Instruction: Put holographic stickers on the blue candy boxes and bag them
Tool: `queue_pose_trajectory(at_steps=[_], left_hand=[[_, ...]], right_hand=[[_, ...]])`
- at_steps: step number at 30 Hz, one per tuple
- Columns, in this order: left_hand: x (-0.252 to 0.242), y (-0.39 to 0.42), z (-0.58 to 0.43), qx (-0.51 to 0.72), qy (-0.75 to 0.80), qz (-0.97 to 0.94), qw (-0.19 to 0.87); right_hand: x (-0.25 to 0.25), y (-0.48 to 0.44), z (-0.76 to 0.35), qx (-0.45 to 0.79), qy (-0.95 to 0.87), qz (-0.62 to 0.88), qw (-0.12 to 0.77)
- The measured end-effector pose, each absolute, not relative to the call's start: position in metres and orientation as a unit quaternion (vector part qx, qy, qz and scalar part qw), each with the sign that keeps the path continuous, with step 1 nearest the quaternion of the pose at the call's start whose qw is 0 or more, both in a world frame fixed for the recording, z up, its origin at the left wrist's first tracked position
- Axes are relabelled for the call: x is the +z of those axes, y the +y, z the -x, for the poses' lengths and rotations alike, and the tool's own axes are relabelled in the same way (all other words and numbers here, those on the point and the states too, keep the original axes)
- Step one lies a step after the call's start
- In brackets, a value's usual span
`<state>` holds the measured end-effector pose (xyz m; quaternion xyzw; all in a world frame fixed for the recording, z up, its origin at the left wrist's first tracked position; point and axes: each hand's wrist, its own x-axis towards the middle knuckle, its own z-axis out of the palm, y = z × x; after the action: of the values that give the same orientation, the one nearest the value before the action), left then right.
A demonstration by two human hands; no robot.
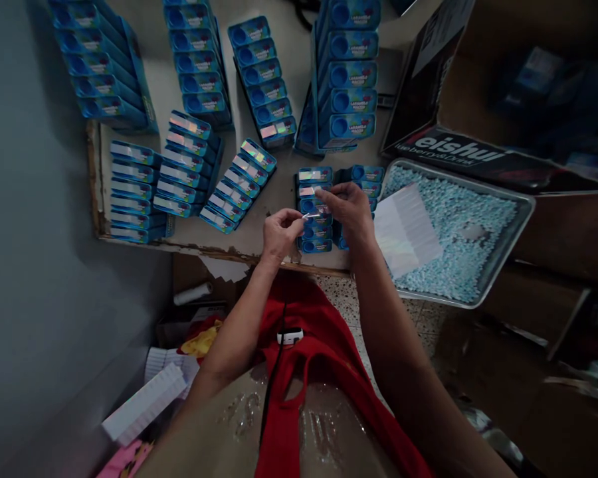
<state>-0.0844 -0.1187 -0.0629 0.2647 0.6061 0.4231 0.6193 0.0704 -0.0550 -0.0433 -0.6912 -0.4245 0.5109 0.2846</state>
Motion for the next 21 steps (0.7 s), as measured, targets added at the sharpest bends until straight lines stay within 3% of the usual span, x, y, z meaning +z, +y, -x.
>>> queue_pose_trajectory(at_steps=[3,8,12,21], left_hand=[[-0.06,-0.116,0.093,0.385,0.623,-0.384,0.562],[-0.052,-0.113,0.101,0.306,0.625,-0.538,0.477],[-0.053,-0.111,0.105,0.288,0.615,-0.556,0.479],[-0.06,-0.095,0.133,0.194,0.548,-0.616,0.532]], right_hand=[[-0.036,-0.06,-0.072,0.534,-0.395,0.69,0.288],[-0.015,-0.059,-0.074,0.482,-0.519,0.677,0.199],[-0.004,-0.06,-0.072,0.452,-0.57,0.67,0.148],[-0.01,-0.075,-0.077,0.47,-0.546,0.666,0.192]])
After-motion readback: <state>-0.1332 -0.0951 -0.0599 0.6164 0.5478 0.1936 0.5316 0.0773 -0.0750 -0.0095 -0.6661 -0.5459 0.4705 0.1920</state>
